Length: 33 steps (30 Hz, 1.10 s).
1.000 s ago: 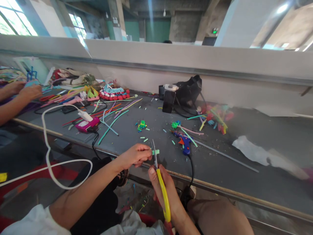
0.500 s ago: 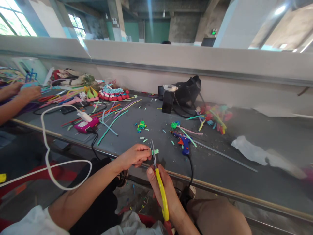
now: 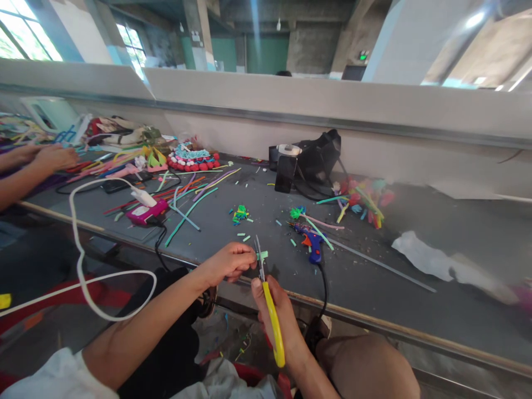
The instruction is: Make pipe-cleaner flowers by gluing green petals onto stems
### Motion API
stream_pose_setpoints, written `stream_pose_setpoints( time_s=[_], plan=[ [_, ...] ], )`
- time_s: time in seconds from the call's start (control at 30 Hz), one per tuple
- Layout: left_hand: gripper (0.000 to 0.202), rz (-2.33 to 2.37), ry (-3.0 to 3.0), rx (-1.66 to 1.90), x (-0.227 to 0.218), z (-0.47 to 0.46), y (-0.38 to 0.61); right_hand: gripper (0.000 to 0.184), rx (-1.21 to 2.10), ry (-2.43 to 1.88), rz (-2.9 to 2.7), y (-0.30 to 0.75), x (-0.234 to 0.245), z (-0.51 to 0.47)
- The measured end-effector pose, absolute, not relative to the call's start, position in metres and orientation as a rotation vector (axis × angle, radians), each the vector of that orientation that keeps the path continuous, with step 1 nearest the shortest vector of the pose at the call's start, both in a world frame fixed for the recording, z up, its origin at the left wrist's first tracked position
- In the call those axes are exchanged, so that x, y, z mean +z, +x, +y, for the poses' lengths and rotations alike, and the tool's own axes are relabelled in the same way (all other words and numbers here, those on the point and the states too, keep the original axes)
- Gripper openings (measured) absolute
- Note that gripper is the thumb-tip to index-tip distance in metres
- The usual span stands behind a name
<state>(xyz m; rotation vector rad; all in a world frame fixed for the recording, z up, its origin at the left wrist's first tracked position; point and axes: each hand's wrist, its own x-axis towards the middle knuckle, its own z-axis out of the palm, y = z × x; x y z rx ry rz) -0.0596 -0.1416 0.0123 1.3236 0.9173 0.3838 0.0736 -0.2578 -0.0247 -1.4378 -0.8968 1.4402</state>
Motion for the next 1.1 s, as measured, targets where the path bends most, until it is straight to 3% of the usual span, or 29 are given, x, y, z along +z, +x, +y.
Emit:
stream_pose_setpoints(
  time_s=[0.6, 0.73, 0.9, 1.1],
  plan=[
    [0.016, 0.966, 1.191, 0.427, 0.008, -0.125, -0.063, 0.067, 1.501, -1.480, -0.831, 0.070, -0.020, -0.238],
    [0.023, 0.909, 1.207, 0.450, 0.012, -0.124, -0.069, 0.065, 1.491, -1.472, -0.799, 0.073, -0.014, -0.239],
    [0.035, 0.680, 1.319, 0.209, 0.010, -0.133, -0.070, 0.053, 1.361, -1.351, -0.815, 0.081, -0.002, -0.240],
    [0.049, 0.588, 1.330, 0.086, 0.008, -0.151, -0.059, 0.054, 1.256, -1.337, -0.893, 0.085, -0.004, -0.242]
  ],
)
